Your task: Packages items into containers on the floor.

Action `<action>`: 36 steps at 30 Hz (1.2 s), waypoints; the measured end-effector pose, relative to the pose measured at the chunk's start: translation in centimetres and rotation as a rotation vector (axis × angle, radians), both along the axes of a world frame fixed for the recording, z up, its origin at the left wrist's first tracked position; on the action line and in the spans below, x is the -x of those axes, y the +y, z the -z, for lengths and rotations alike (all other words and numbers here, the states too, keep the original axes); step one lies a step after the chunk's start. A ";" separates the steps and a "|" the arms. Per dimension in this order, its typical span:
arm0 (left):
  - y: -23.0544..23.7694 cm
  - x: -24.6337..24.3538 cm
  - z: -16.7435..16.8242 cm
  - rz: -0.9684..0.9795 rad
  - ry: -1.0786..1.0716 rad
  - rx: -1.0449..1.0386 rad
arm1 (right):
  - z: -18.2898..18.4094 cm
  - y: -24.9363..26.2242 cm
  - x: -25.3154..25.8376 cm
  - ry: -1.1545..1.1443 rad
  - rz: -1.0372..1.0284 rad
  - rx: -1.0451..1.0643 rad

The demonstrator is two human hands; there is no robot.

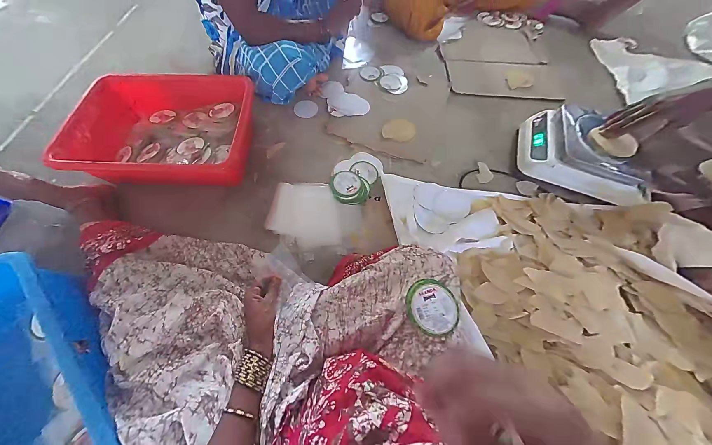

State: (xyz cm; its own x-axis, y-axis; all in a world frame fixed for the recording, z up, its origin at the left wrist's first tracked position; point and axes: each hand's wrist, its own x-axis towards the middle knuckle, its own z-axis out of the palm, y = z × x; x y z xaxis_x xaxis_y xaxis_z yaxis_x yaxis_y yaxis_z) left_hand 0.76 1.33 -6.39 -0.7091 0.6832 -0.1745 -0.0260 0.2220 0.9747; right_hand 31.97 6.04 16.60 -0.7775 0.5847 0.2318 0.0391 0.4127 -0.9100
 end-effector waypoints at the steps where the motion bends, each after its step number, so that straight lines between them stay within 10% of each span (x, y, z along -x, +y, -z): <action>1: 0.0 0.0 0.1 0.005 0.009 -0.003 | 2.3 0.3 -0.3 -0.214 0.230 -0.201; 7: 0.1 0.0 0.0 0.012 0.021 0.016 | 11.6 1.2 -1.6 -0.838 0.573 -0.454; 14: 0.0 0.0 -0.5 0.006 0.011 0.025 | 10.4 1.1 -1.6 -0.745 0.671 -0.512; 28: 0.0 0.2 0.0 0.001 0.007 0.054 | 9.3 3.0 -3.4 -0.451 0.686 0.089; 36: 0.1 0.2 -0.2 0.001 -0.015 0.053 | 6.8 7.6 -1.4 -0.181 0.934 -0.085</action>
State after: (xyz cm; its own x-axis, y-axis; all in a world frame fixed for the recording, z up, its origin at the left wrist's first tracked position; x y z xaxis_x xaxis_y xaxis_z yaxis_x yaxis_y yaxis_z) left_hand 0.61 1.40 -6.17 -0.7054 0.6734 -0.2215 -0.0408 0.2734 0.9610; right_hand 33.39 13.66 9.78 -0.0334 0.9739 0.2246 0.5233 0.2085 -0.8262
